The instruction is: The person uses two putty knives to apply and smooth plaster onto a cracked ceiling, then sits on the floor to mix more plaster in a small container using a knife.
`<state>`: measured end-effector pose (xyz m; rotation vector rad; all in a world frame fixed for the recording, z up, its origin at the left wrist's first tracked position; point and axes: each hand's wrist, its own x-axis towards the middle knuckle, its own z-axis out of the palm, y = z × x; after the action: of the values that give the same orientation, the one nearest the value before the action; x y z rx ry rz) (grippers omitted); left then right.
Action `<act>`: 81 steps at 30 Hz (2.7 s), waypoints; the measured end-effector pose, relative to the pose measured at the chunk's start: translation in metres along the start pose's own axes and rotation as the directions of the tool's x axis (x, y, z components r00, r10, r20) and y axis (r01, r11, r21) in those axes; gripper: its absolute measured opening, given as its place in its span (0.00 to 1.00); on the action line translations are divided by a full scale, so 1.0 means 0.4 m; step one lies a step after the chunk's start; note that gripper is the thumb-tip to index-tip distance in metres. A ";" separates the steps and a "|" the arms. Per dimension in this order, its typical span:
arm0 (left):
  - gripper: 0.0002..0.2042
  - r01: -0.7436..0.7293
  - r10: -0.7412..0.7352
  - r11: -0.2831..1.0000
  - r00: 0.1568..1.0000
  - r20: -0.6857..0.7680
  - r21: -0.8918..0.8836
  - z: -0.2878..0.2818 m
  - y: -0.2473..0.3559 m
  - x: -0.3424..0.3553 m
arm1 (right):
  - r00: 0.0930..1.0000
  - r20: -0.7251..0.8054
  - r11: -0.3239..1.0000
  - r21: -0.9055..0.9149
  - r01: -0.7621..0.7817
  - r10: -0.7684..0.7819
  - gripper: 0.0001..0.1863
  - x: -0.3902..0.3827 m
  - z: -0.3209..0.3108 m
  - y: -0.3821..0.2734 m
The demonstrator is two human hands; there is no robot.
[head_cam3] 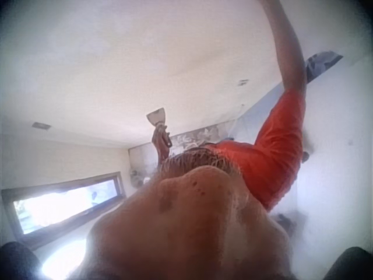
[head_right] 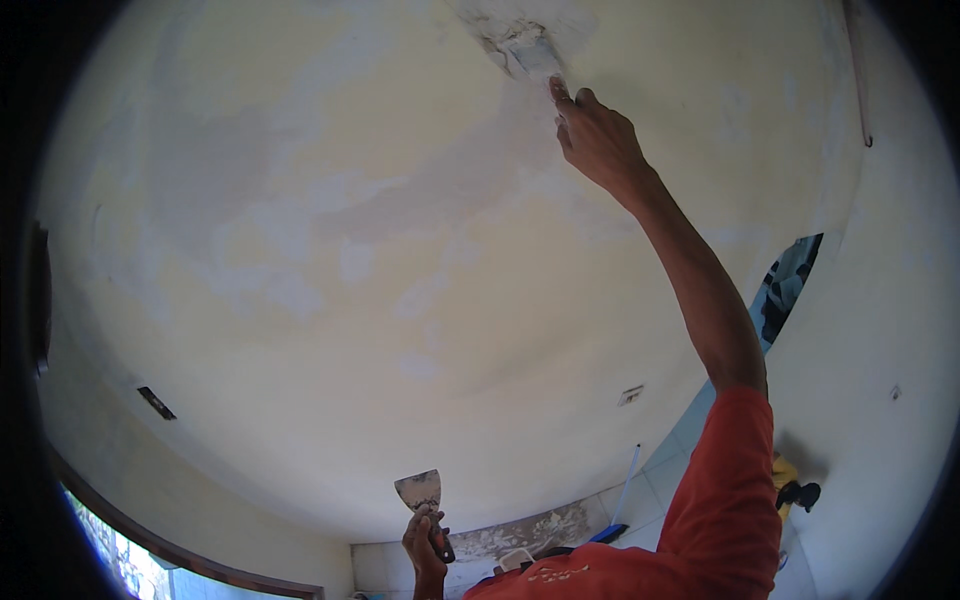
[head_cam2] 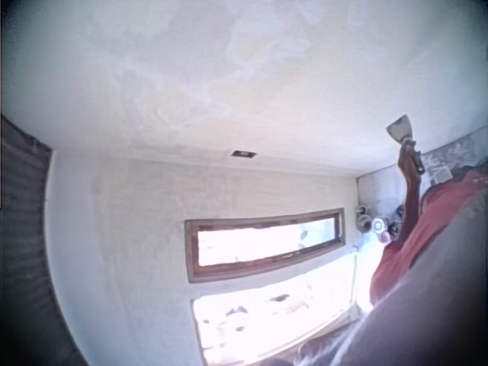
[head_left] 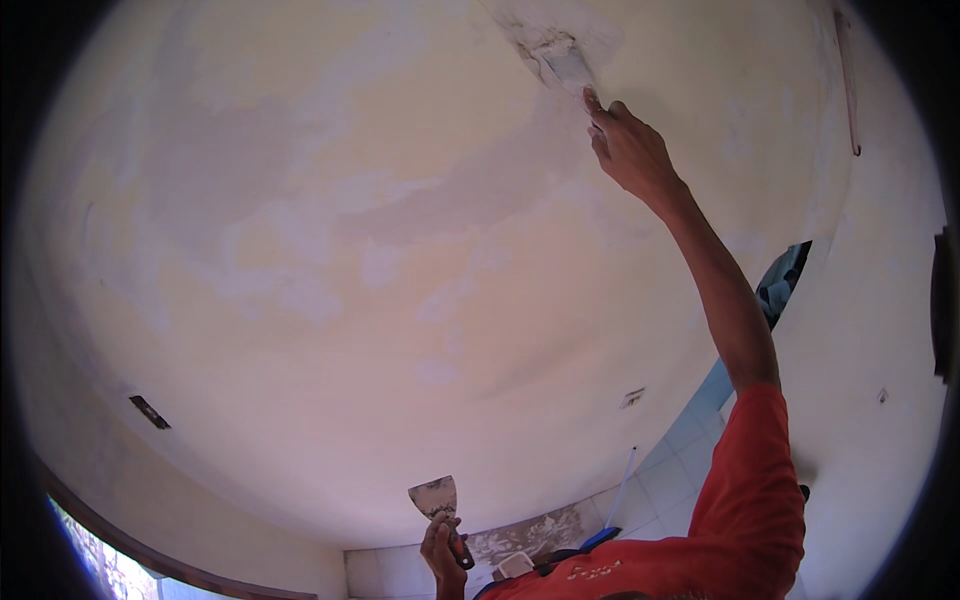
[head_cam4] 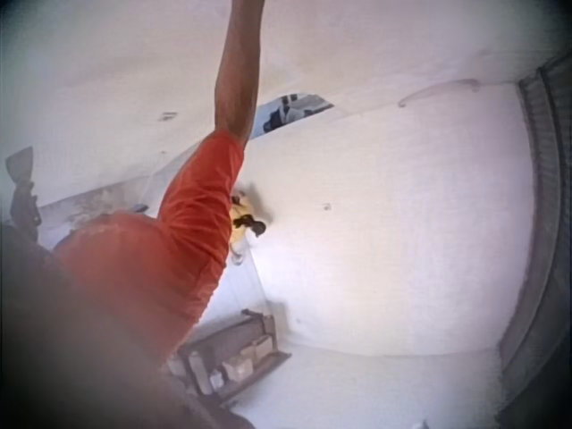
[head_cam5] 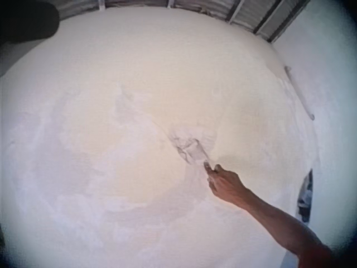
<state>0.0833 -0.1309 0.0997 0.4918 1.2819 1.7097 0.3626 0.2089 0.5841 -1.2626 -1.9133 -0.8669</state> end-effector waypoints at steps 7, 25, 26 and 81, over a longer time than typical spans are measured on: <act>0.19 0.043 -0.043 0.999 0.999 -0.019 -0.002 0.024 0.020 -0.002 | 0.994 -0.084 0.997 -0.019 0.073 -0.074 0.27 0.012 -0.029 0.037; 0.19 0.057 -0.056 0.998 0.998 -0.017 0.016 0.005 -0.001 0.017 | 0.930 -0.315 0.976 -0.158 0.148 -0.191 0.27 0.068 -0.002 0.074; 0.19 0.050 -0.049 0.999 0.998 -0.025 0.008 0.000 -0.005 0.019 | 0.937 -0.299 0.977 -0.164 0.137 -0.181 0.27 0.076 0.004 0.076; 0.18 0.053 -0.053 0.998 0.998 -0.036 0.015 -0.012 -0.012 0.020 | 0.916 -0.340 0.958 -0.256 0.129 -0.214 0.28 0.073 -0.031 0.124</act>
<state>0.0778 -0.1267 0.0920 0.4351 1.3236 1.6718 0.4024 0.2284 0.6228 -0.9794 -1.6738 -1.3469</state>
